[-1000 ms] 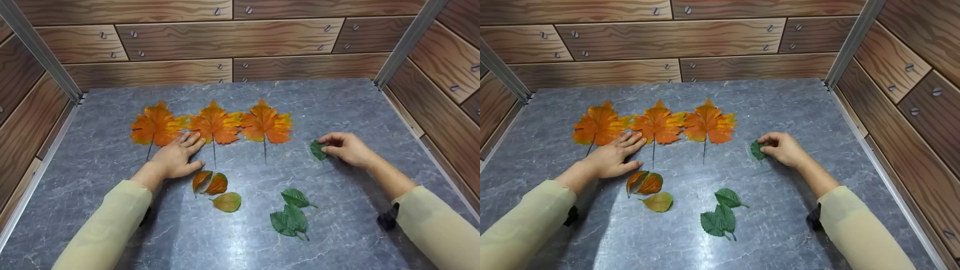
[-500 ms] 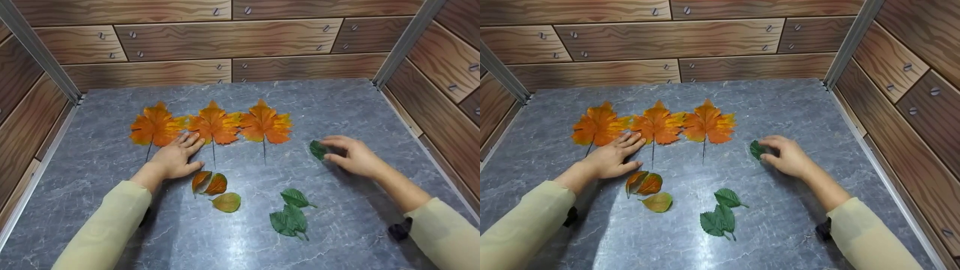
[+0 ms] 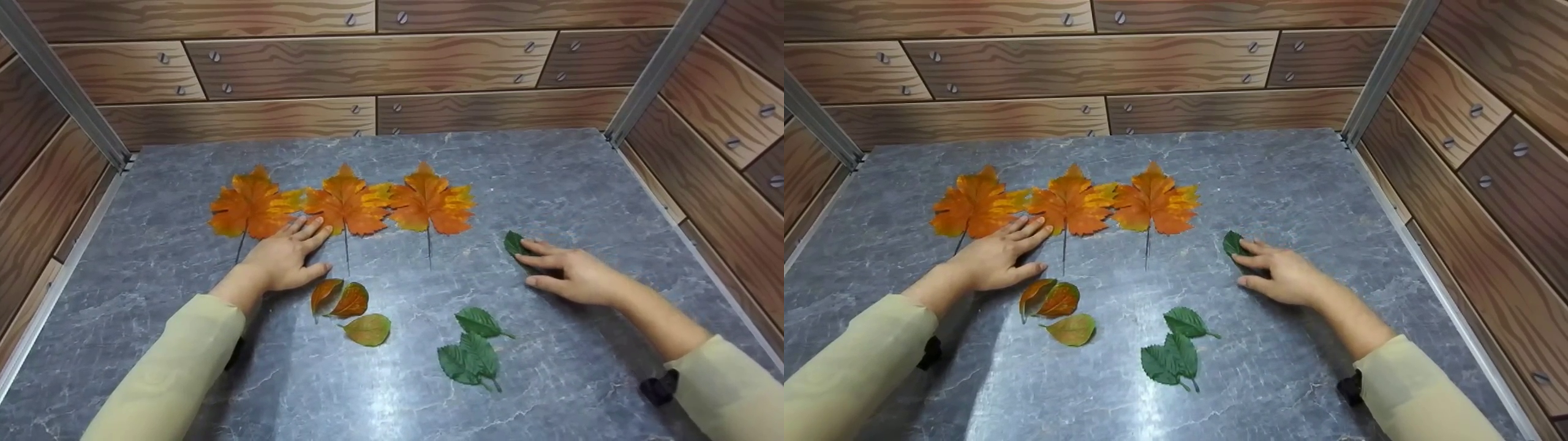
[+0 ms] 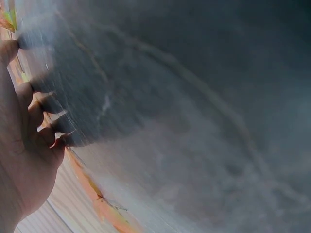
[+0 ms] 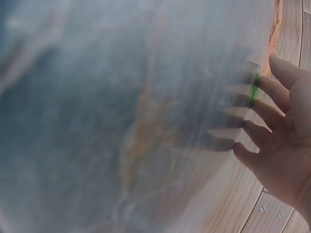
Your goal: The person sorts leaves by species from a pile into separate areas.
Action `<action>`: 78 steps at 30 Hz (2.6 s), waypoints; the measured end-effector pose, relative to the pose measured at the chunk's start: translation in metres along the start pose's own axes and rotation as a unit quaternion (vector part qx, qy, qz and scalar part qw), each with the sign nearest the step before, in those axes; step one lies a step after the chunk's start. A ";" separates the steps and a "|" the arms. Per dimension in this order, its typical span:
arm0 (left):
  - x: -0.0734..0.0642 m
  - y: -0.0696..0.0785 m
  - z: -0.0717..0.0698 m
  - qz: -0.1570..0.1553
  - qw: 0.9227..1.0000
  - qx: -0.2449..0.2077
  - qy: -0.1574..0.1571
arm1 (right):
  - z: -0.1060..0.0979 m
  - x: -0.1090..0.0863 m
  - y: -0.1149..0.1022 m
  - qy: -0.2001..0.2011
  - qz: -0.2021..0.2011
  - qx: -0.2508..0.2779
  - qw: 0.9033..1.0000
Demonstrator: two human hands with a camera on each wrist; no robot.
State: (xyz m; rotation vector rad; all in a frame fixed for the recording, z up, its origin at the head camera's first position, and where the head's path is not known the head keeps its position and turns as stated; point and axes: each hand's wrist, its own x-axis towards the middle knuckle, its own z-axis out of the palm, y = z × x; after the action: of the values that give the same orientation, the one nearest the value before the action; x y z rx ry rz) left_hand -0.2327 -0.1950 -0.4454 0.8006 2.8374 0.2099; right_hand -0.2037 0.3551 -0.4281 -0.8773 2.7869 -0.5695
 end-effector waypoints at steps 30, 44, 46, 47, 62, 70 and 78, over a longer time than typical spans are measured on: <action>-0.001 0.003 -0.007 -0.008 1.000 -0.002 0.015 | 0.004 -0.011 0.002 -0.042 0.022 0.029 0.998; -0.018 0.068 -0.048 0.052 0.988 -0.079 0.123 | -0.001 -0.007 0.001 -0.038 0.019 0.030 0.999; -0.016 0.086 -0.049 0.080 0.987 -0.075 0.120 | -0.001 -0.007 0.001 -0.038 0.019 0.032 0.999; -0.015 0.094 -0.049 0.093 0.986 -0.073 0.116 | -0.001 -0.007 0.001 -0.038 0.020 0.033 0.999; 0.032 0.188 -0.023 0.213 0.970 -0.113 0.037 | 0.000 -0.006 0.002 -0.038 0.015 0.037 0.998; 0.057 0.213 -0.010 0.175 0.967 -0.188 0.001 | -0.001 -0.004 0.003 -0.034 0.007 0.042 0.999; 0.069 0.227 0.004 0.172 0.978 -0.116 -0.020 | -0.001 -0.002 0.002 -0.035 0.010 0.044 0.998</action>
State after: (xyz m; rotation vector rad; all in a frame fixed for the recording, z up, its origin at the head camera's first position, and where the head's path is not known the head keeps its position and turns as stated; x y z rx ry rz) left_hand -0.1749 0.0337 -0.4172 1.2179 2.5529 0.5536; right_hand -0.2032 0.3577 -0.4281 -0.8343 2.6824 -0.6404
